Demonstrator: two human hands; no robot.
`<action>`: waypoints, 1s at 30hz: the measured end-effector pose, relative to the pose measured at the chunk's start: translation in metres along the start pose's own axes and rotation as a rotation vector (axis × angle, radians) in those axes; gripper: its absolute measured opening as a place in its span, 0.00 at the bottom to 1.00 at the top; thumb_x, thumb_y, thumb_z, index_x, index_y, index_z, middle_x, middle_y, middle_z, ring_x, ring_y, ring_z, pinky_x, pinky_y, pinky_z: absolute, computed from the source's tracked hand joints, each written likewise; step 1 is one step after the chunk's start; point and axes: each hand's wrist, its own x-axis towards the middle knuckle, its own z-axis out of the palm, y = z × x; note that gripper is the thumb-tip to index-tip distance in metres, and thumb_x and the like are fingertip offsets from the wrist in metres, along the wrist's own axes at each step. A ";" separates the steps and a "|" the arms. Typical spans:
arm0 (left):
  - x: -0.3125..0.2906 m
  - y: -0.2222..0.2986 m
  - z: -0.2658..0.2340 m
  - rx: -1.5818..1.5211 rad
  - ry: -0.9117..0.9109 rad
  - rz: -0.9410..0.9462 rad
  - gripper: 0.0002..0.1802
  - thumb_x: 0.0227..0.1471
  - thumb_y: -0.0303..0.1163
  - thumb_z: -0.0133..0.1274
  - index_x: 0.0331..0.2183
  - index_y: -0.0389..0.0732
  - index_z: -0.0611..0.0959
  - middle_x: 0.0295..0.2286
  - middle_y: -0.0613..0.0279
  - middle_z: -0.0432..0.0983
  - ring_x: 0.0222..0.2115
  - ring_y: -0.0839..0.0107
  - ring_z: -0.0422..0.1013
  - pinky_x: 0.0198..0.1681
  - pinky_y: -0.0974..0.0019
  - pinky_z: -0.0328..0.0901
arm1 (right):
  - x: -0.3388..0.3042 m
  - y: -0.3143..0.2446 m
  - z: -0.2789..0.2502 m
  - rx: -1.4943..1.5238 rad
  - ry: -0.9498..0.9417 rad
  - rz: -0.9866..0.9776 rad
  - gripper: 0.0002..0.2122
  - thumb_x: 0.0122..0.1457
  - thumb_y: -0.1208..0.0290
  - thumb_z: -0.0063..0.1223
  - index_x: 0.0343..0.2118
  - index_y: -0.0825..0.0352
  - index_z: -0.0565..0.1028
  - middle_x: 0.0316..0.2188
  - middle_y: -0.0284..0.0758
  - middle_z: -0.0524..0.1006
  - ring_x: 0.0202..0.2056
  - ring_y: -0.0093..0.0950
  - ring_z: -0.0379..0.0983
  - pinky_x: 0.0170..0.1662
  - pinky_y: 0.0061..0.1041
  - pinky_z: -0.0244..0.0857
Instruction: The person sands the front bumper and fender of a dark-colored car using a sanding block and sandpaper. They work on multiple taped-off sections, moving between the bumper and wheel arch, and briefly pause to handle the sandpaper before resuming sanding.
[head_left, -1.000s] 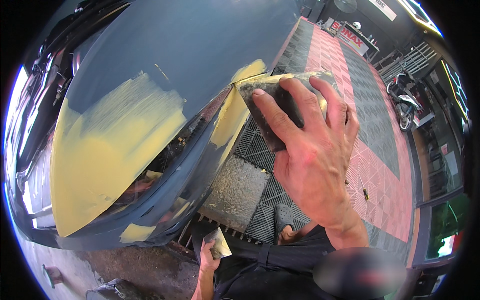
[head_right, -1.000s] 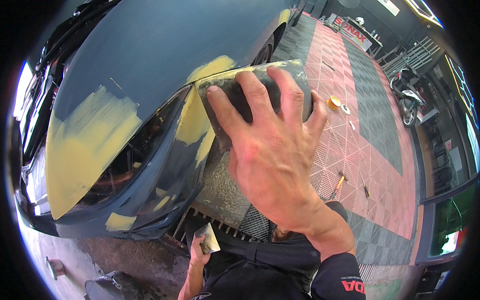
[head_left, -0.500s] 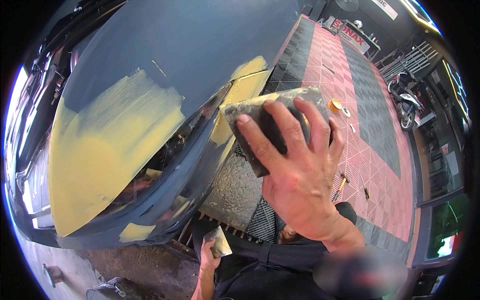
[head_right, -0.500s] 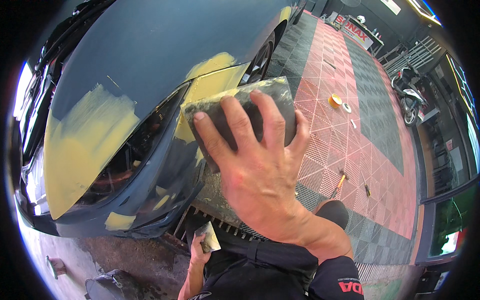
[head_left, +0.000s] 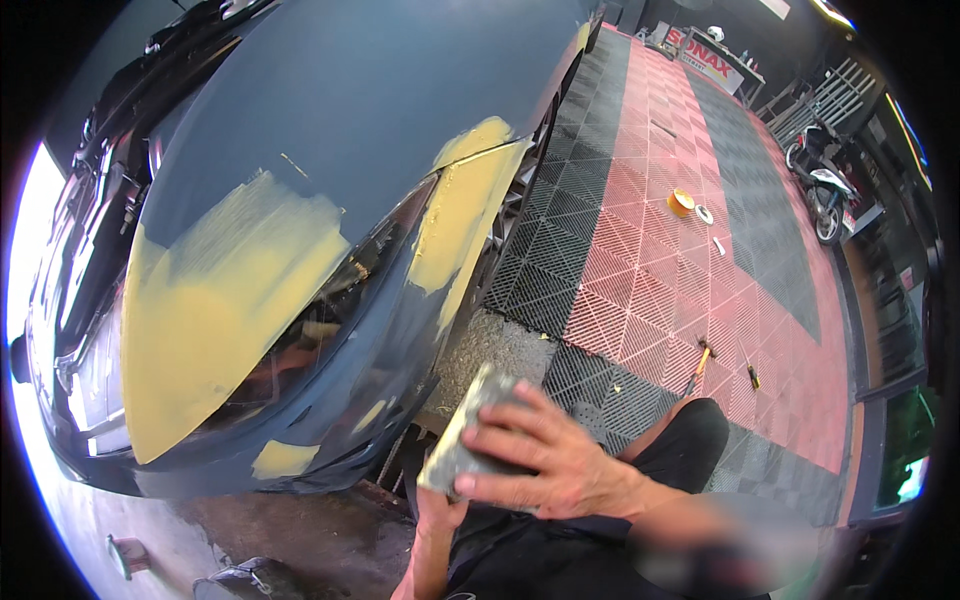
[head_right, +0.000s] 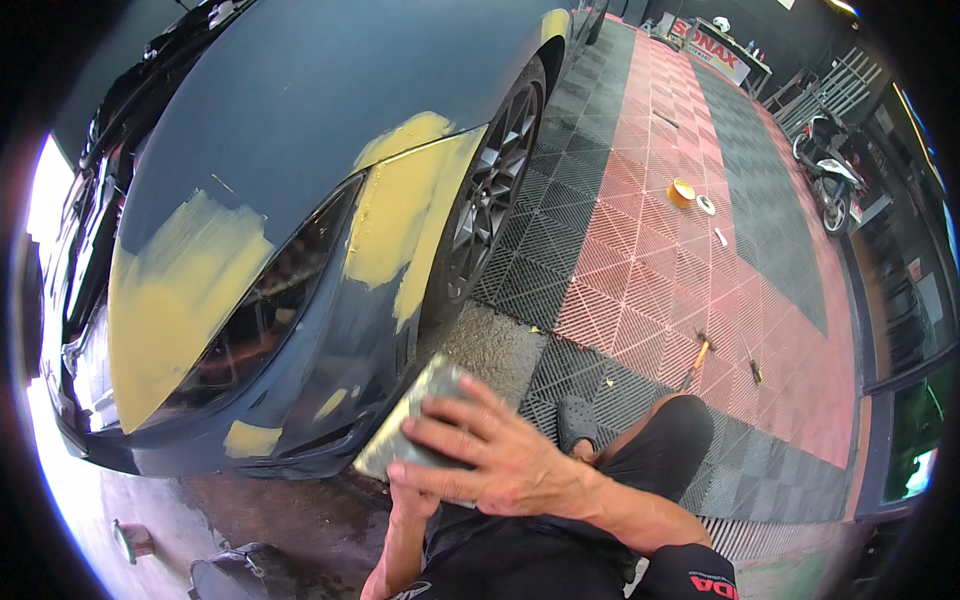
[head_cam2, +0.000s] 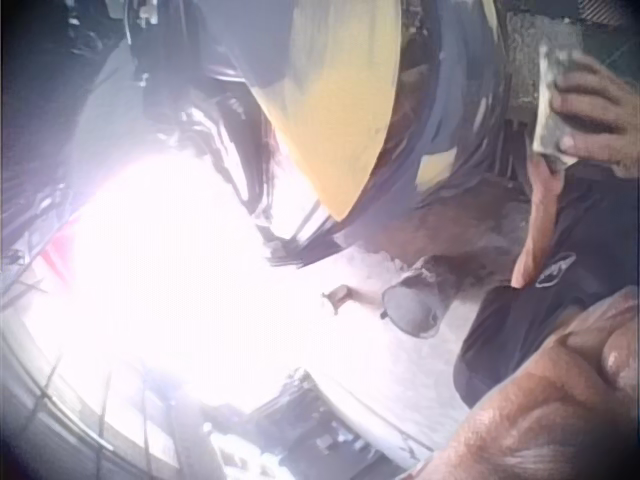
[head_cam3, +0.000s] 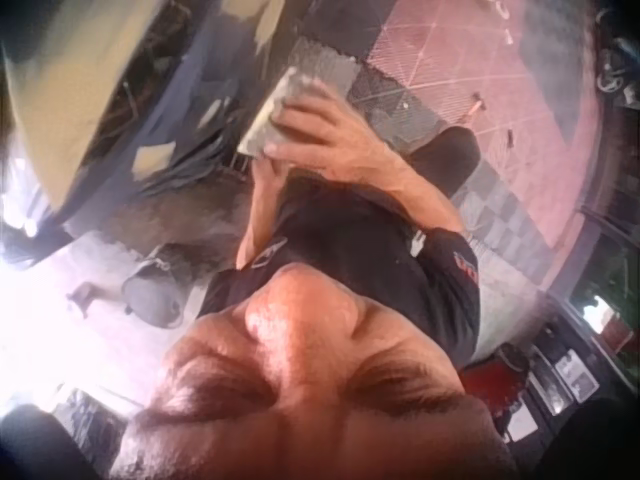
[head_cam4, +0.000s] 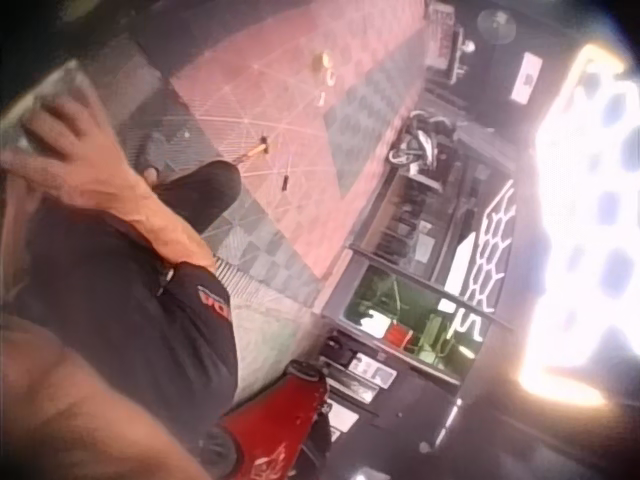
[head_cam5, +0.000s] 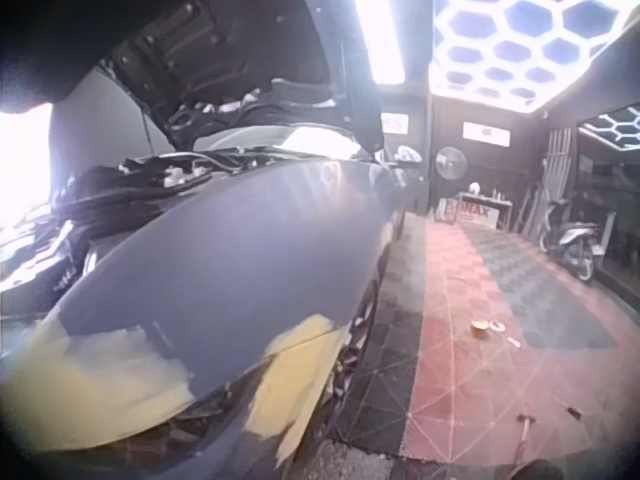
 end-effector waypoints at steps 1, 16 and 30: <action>0.001 0.006 0.012 -0.167 -0.040 -0.072 0.27 0.75 0.42 0.46 0.66 0.39 0.78 0.59 0.57 0.81 0.59 0.61 0.78 0.64 0.51 0.72 | -0.015 -0.002 0.013 0.144 -0.049 -0.007 0.40 0.50 0.68 0.73 0.70 0.44 0.76 0.71 0.38 0.71 0.71 0.46 0.67 0.76 0.64 0.55; -0.030 0.025 -0.061 -0.043 0.252 -0.018 0.25 0.65 0.28 0.54 0.63 0.46 0.79 0.51 0.64 0.83 0.52 0.59 0.81 0.58 0.50 0.76 | 0.014 0.081 0.015 -0.278 0.475 0.129 0.35 0.48 0.83 0.64 0.64 0.56 0.81 0.65 0.37 0.77 0.66 0.44 0.72 0.70 0.54 0.63; -0.039 -0.034 -0.151 0.083 0.317 -0.118 0.22 0.66 0.27 0.53 0.60 0.45 0.79 0.50 0.60 0.84 0.49 0.58 0.82 0.55 0.51 0.78 | 0.113 0.124 0.013 -0.317 0.831 0.071 0.33 0.52 0.84 0.65 0.63 0.52 0.84 0.65 0.32 0.78 0.65 0.42 0.70 0.70 0.51 0.59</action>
